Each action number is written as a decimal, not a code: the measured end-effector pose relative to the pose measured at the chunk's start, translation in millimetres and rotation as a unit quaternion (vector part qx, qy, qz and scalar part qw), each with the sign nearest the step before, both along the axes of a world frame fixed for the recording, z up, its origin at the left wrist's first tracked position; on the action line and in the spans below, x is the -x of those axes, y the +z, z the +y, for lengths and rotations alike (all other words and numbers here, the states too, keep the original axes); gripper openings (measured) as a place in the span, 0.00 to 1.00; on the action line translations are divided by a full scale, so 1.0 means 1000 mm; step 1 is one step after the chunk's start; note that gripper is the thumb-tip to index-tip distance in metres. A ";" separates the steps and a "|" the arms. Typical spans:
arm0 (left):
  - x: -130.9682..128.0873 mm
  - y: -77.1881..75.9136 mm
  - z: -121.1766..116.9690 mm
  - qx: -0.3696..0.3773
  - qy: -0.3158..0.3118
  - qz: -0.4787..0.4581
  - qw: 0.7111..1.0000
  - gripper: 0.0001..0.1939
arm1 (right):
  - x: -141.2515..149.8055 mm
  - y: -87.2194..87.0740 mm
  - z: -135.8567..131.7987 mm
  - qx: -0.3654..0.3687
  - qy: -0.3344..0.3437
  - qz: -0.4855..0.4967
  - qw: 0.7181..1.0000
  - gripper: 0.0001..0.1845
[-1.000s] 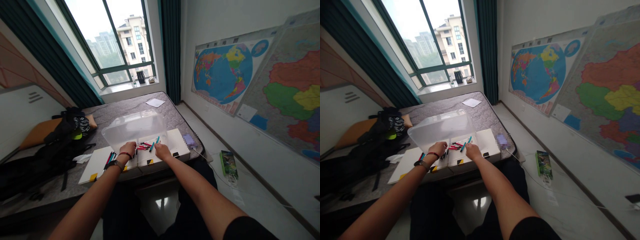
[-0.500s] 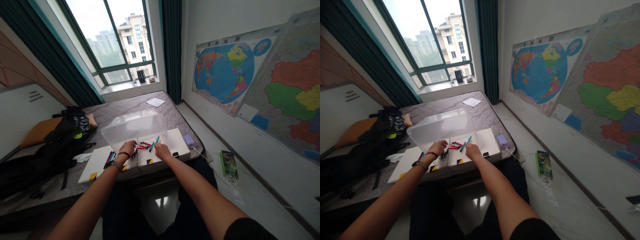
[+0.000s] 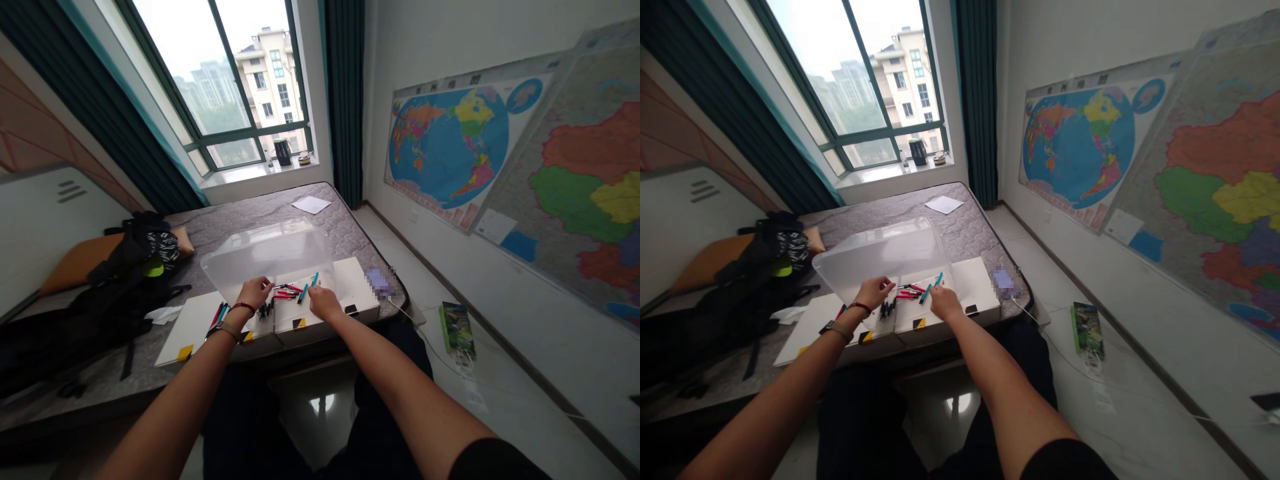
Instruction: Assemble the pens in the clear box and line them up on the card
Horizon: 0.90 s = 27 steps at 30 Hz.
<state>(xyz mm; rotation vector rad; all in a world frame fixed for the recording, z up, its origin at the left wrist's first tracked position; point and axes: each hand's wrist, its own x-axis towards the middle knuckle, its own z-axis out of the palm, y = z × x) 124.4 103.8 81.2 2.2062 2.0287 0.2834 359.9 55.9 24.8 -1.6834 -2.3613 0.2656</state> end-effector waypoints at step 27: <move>-0.043 -0.019 0.043 0.117 -0.108 0.173 0.972 0.09 | 0.001 -0.008 0.005 -0.011 0.004 0.013 1.000 0.14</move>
